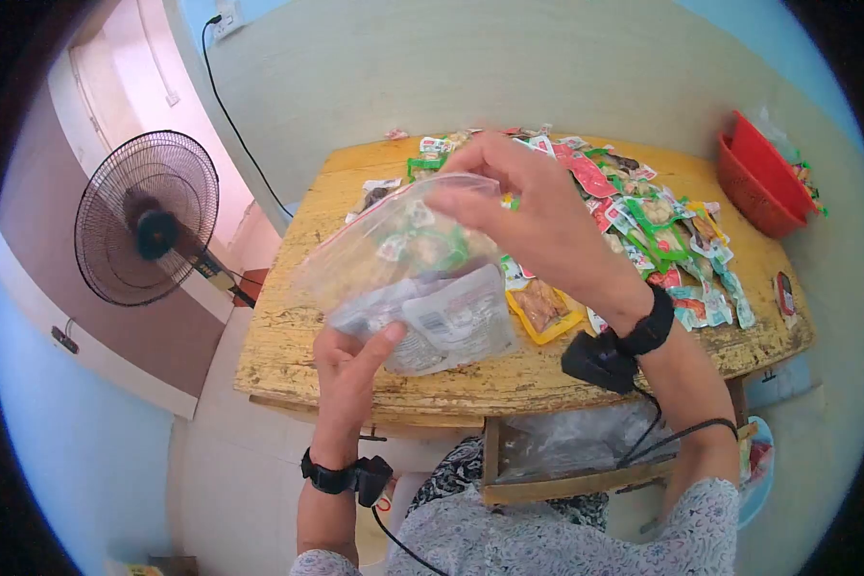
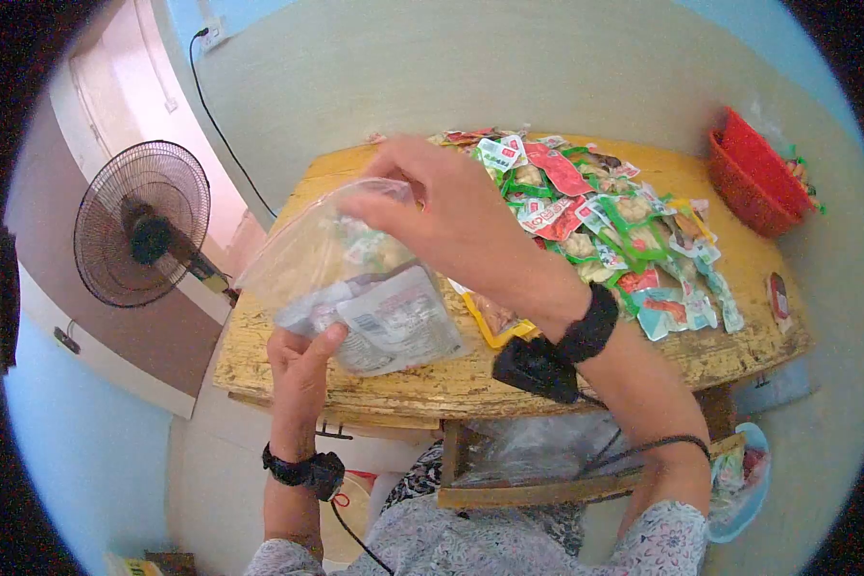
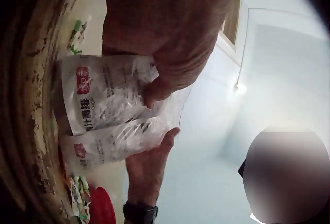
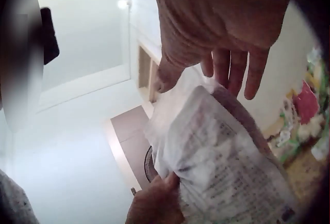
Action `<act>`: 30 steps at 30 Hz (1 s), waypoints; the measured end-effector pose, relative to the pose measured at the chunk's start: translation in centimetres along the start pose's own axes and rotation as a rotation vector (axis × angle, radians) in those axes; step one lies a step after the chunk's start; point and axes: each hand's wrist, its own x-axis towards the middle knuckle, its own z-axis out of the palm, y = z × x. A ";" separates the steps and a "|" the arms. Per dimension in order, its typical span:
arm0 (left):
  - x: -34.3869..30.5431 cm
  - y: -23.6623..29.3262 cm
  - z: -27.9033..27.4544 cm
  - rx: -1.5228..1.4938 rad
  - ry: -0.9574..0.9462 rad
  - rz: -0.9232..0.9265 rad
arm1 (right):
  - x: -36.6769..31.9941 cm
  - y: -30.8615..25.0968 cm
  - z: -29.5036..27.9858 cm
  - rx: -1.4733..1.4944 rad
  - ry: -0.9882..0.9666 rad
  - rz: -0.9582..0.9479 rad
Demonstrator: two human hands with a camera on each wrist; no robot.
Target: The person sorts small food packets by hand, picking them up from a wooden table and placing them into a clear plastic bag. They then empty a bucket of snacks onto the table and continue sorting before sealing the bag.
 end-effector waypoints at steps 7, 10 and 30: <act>0.5 -0.5 1.1 -0.065 -0.077 -0.001 | -6.7 3.0 0.9 0.578 -0.201 0.260; 0.6 -0.8 1.7 -0.119 -0.092 -0.043 | -8.7 4.9 1.7 0.445 -0.186 0.299; -3.3 -3.6 3.8 0.221 0.474 0.335 | -9.5 2.6 3.4 0.013 -0.091 0.446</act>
